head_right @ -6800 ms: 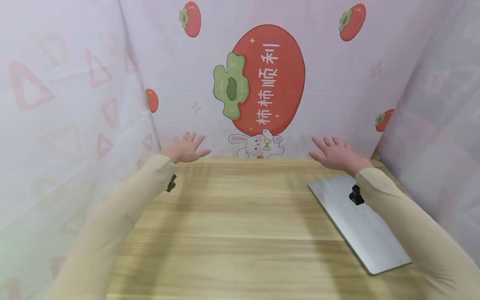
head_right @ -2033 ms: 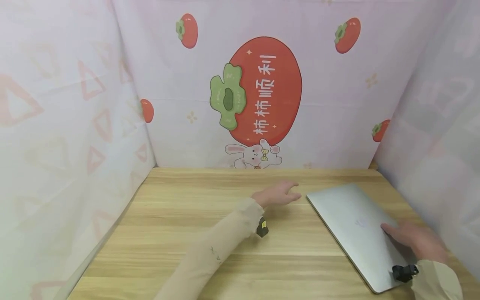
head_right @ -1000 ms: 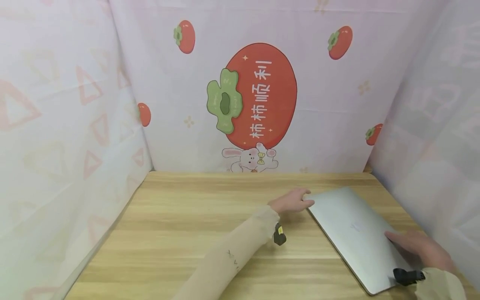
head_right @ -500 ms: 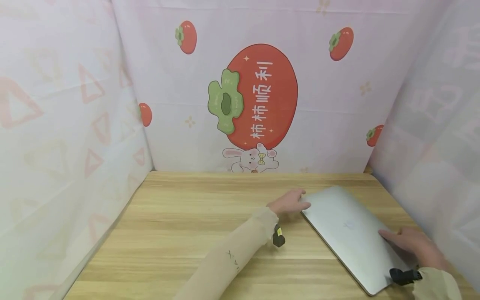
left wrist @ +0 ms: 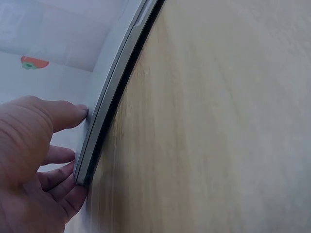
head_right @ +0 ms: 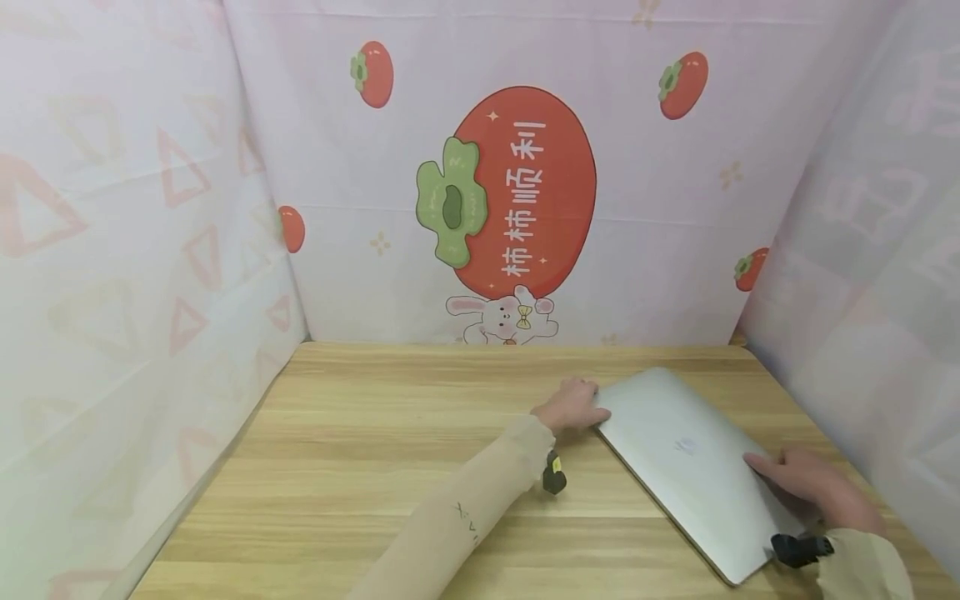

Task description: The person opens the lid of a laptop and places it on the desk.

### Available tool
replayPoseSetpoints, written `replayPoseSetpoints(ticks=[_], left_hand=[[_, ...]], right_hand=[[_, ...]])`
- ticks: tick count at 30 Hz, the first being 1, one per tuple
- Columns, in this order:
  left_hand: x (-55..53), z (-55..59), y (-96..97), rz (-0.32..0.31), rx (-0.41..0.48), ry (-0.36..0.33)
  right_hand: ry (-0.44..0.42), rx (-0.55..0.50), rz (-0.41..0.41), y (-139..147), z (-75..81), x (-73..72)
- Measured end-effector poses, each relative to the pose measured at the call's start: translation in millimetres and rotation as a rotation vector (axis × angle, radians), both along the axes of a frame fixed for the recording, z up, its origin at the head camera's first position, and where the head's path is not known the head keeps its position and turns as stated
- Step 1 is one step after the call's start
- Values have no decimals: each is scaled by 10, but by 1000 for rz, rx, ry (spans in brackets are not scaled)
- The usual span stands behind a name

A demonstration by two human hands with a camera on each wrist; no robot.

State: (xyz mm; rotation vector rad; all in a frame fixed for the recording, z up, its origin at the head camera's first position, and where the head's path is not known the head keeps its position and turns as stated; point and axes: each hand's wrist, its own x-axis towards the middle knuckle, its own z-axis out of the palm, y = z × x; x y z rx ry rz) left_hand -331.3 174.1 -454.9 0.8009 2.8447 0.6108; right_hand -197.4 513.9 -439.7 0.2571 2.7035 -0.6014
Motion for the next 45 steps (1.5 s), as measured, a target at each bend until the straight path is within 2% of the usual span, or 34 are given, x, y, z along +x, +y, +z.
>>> replayPoseSetpoints(ticks=[5, 10, 14, 23, 30, 37, 45], left_hand=[[-27, -19, -51, -5, -9, 20], [-51, -31, -136, -16, 16, 30], [-50, -19, -189, 1, 40, 10], [-78, -66, -278, 50, 85, -16], [-102, -98, -360, 60, 103, -16], [-127, -109, -419, 39, 123, -15], [-119, -86, -480, 44, 128, -29]], right_hand=[[50, 39, 29, -62, -10, -54], [59, 46, 37, -129, -5, -100], [49, 53, 41, -172, 7, -120], [57, 83, 60, -278, 30, -177], [71, 47, 43, -336, 1, -224], [111, 68, 51, -382, -19, -255], [100, 80, 67, -440, 15, -275]])
